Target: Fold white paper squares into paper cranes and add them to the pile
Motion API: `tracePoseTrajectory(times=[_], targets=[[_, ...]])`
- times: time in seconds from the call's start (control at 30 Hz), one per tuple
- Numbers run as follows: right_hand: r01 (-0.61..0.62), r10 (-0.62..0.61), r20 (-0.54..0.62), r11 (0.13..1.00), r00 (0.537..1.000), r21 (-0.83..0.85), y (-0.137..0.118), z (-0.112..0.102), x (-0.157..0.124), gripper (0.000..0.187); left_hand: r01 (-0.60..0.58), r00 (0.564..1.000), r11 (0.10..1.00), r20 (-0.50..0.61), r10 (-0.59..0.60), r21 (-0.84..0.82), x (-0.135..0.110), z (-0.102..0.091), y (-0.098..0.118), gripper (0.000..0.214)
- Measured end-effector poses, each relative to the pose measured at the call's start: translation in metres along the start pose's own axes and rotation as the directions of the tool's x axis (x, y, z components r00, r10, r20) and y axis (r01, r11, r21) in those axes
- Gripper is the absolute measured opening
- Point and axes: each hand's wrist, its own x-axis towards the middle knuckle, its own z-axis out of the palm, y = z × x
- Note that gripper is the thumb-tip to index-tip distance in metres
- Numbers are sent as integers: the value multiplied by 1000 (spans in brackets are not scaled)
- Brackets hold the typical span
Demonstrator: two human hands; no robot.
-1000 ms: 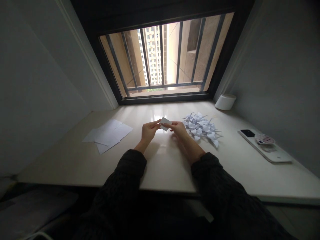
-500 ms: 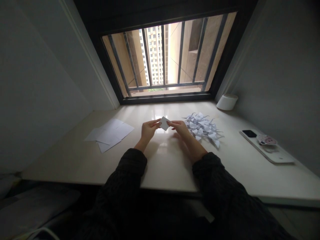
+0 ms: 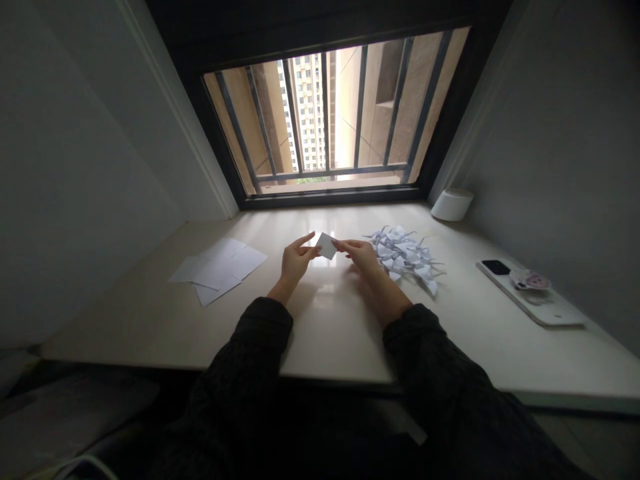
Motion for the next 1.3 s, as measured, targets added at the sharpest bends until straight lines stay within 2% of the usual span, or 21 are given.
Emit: tracePoseTrajectory(times=[0.1, 0.2, 0.3, 0.47, 0.8, 0.83, 0.9, 1.03, 1.1, 1.17, 1.3], targets=[[52, -54, -72, 998, 996, -34, 1, 3, -1, 40, 35, 999, 998, 26, -37, 58, 2, 0, -6, 68], [140, -171, -133, 967, 976, -211, 3, 4, -2, 35, 38, 996, 992, 72, -47, 123, 4, -1, -13, 54], [207, -278, -141, 900, 950, -383, 2, 4, -2, 32, 18, 995, 986, 91, -33, 164, 3, -1, -17, 42], [239, -330, -120, 849, 936, -471, -3, 2, -5, 29, 49, 993, 968, 94, -74, 246, -2, 0, -14, 36], [347, -425, 25, 704, 905, -619, -5, 3, -7, 22, 51, 982, 939, 156, -110, 339, -3, -5, -14, 26], [346, -417, 27, 713, 908, -609, -5, 3, -6, 23, 54, 983, 941, 148, -109, 333, -4, -4, -14, 26], [319, -377, -2, 785, 926, -531, -5, 4, -5, 25, 69, 987, 957, 119, -106, 283, -5, -1, -14, 27], [190, -206, -51, 957, 977, -218, -8, 6, -5, 42, 113, 992, 983, 34, -119, 145, -8, 5, -7, 30], [122, -121, 12, 984, 993, -126, -10, 9, -8, 50, 119, 993, 987, -20, -118, 106, -10, 7, -4, 32], [66, -56, 105, 993, 993, -95, -11, 11, -12, 50, 127, 991, 988, -62, -122, 89, -11, 8, -2, 32], [17, -14, 126, 1000, 992, -20, -13, 15, -16, 45, 104, 991, 991, -91, -96, 85, -12, 11, 0, 29]])
